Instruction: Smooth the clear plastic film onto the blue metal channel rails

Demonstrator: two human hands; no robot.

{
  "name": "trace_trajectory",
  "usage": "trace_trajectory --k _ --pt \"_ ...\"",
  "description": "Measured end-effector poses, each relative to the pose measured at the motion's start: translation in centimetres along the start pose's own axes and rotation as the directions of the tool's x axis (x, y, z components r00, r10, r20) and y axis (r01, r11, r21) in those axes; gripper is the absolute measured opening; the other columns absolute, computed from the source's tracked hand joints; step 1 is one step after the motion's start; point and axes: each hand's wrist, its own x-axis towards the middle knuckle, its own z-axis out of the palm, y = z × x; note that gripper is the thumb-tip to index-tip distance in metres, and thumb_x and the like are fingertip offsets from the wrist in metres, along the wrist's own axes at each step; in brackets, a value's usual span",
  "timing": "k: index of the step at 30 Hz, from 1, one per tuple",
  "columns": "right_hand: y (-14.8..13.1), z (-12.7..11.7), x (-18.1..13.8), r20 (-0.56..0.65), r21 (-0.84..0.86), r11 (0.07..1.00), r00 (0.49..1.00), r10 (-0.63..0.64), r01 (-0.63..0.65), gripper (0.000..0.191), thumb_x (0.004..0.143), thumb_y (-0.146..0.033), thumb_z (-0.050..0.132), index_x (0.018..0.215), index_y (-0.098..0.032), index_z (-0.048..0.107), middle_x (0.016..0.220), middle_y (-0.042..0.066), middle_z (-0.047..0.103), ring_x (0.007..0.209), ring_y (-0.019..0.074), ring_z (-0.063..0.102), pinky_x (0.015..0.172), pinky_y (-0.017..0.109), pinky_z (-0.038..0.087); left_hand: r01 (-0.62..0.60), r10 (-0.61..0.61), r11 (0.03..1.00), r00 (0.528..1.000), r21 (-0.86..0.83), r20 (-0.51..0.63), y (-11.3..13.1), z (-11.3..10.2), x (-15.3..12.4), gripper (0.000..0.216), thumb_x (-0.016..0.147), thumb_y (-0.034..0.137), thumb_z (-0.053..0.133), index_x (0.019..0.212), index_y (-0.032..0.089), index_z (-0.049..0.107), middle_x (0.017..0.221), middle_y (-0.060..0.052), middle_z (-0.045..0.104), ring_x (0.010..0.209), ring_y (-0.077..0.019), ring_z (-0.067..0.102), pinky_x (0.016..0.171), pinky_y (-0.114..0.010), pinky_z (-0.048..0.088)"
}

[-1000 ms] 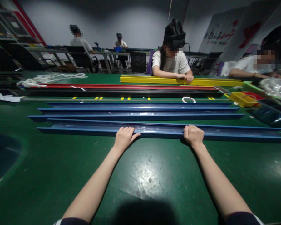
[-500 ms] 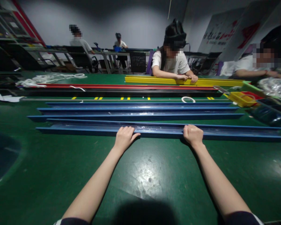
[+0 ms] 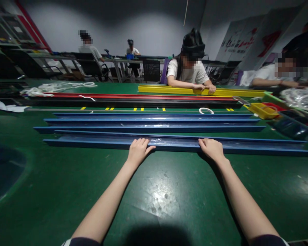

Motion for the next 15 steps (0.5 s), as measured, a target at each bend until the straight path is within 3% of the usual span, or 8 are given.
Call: trace_trajectory --k 7,12,15 --pt "-0.3 -1.4 0.2 0.161 0.034 0.999 0.987 0.013 -0.019 0.056 0.09 -0.05 0.017 0.094 -0.02 0.065 0.092 0.011 0.067 0.085 0.0233 0.063 0.066 0.03 0.038 0.028 -0.027 1.0 0.999 -0.012 0.024 0.0 0.0 0.1 0.046 0.085 0.055 0.038 0.086 0.015 0.061 0.079 -0.007 0.064 0.075 -0.0193 0.056 0.069 -0.031 0.035" --pt "-3.1 -2.4 -0.2 0.106 0.02 0.999 0.994 -0.039 0.038 0.051 0.092 -0.045 0.02 0.088 -0.019 0.064 0.088 0.011 0.068 0.083 0.0218 0.063 0.066 0.029 0.038 0.008 -0.008 1.0 1.0 0.023 0.005 0.1 0.1 -0.1 0.045 0.086 0.054 0.038 0.081 0.015 0.06 0.076 -0.007 0.062 0.073 -0.0194 0.054 0.066 -0.031 0.033" --pt "-6.4 -2.8 -0.6 0.035 0.083 0.983 0.985 -0.17 0.166 0.049 0.093 -0.042 0.02 0.089 -0.02 0.063 0.093 0.008 0.067 0.083 0.0184 0.062 0.068 0.027 0.038 -0.003 0.004 0.999 1.0 0.037 -0.012 0.1 0.2 -0.2 0.043 0.087 0.053 0.038 0.081 0.016 0.06 0.075 -0.007 0.062 0.073 -0.0194 0.053 0.066 -0.031 0.032"
